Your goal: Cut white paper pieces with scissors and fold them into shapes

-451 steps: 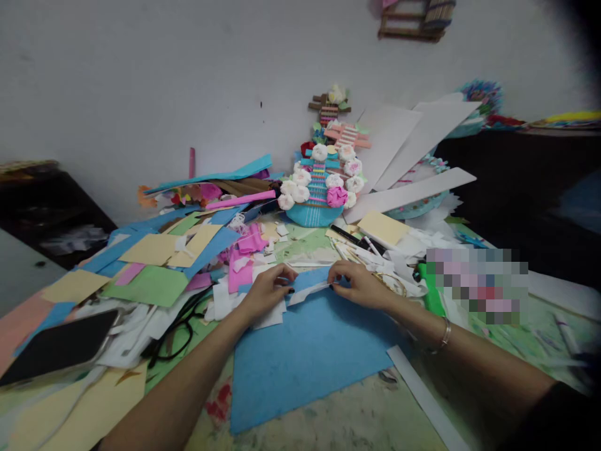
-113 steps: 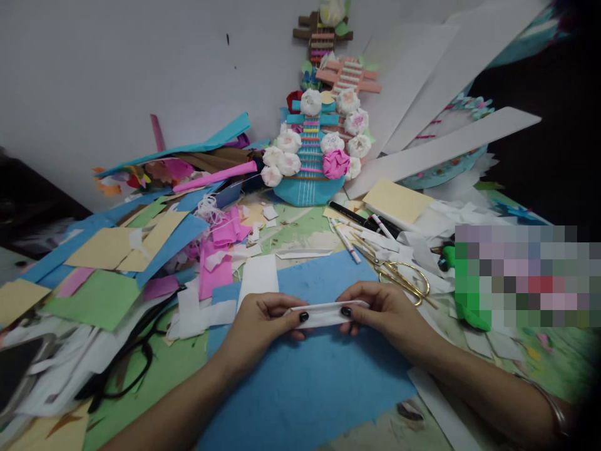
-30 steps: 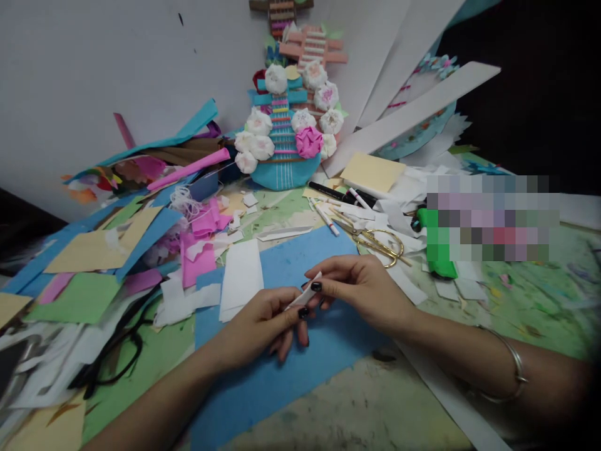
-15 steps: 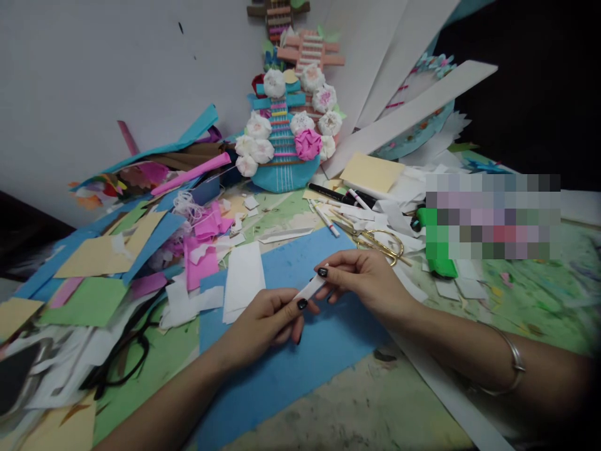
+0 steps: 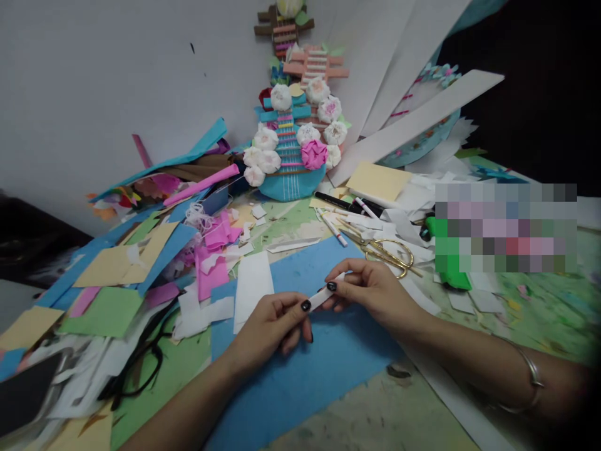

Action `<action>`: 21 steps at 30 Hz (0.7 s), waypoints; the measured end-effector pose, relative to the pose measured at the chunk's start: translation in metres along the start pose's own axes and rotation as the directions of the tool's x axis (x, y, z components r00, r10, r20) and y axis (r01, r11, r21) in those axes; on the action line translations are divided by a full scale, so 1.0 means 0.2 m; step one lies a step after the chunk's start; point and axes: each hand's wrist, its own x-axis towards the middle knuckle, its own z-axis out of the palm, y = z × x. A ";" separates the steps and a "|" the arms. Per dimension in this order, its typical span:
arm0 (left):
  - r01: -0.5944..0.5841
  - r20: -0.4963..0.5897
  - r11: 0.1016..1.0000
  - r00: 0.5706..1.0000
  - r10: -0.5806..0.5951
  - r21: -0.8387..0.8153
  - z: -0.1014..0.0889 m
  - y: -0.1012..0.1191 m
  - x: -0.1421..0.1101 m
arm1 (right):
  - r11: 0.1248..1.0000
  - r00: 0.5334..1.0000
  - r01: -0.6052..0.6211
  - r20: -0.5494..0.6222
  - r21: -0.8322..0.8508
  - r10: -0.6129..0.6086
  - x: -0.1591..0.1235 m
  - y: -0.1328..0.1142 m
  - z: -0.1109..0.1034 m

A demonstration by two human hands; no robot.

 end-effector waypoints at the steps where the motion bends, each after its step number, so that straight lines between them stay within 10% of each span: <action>1: -0.020 -0.056 0.999 0.998 0.018 -0.029 -0.01 0.00 0.00 | 1.000 0.999 -0.005 -0.031 0.014 0.006 0.01 0.00 -0.01; 6: -0.114 -0.287 0.987 0.955 0.078 -0.110 -0.06 0.01 0.01 | 0.996 0.991 -0.026 -0.132 0.091 0.038 0.03 0.00 -0.05; 21: -0.115 -0.358 0.983 0.932 0.057 -0.144 -0.09 0.01 0.00 | 0.996 0.993 -0.084 -0.078 0.021 0.086 0.05 0.01 -0.09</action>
